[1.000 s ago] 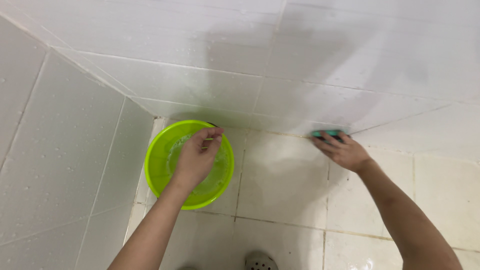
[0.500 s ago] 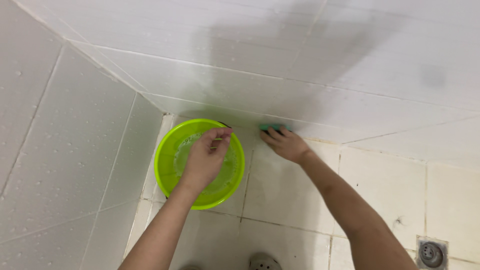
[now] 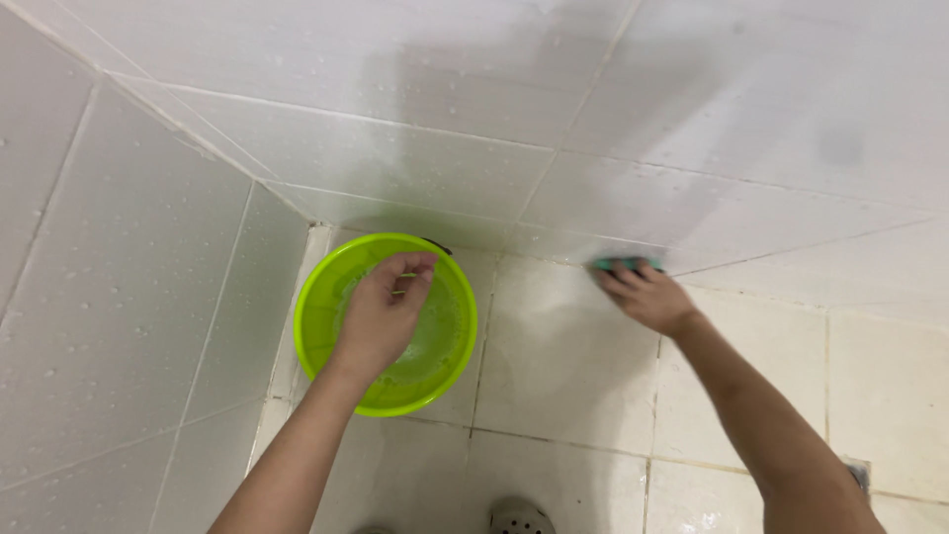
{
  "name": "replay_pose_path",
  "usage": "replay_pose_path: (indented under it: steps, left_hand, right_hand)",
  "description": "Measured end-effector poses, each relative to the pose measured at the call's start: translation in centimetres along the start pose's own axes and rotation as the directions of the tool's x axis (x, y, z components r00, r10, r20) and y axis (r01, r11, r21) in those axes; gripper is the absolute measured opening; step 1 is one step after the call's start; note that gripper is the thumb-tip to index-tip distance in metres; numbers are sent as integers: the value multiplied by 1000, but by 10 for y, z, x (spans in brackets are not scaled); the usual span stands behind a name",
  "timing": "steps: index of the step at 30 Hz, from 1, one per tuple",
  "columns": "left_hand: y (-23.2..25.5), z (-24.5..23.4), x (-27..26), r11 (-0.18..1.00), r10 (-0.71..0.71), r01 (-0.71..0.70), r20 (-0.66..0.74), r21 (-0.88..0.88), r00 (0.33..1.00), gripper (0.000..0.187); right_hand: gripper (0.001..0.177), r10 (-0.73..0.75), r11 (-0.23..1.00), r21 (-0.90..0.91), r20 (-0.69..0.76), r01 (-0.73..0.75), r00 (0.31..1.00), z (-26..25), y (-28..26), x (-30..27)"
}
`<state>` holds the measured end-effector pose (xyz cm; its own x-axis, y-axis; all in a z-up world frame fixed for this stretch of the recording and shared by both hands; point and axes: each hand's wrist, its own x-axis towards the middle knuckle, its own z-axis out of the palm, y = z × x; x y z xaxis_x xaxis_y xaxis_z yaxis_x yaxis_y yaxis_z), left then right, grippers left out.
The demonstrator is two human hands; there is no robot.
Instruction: The person scrubs white tiled walls and floor in a bathroom using a green sponge and soapy water from a green bucket. They repeatedly dip the sponge into the bucket and wipe the wall and floor surfaces.
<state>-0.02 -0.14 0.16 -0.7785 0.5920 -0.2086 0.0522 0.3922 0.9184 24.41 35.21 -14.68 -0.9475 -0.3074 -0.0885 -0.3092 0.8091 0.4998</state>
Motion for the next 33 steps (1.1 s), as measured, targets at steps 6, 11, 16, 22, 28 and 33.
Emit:
replay_pose_path:
  steps: [6,11,16,22,28,33]
  left_hand:
    - [3,-4,-3,1000,10,-10,18,-24,1000,28]
    - [2,-11,-9,1000,11,-11,-1,6,1000,29]
    - [-7,-16,-11,1000,-12,12,-7,18,1000,28]
    - [-21,-6,-1,998,-25,27,39,-51,999,27]
    - [-20,0,3,997,-58,63,98,-53,994,28]
    - [-17,-1,3,995,-62,70,109,-77,992,29]
  right_hand:
    - [51,78,981,180,-45,-69,996,-14,-35,93]
    - [57,313,848,474,-84,-238,946,-19,-82,149]
    - [56,573,566,715,15,-410,819,-18,-117,168]
    - [57,757,407,725,73,-556,649,14,-120,100]
    - [58,939,151,547,182,-823,293,52,-105,-14]
    - [61,904,-257,369,419,-893,-86,72,-104,-12]
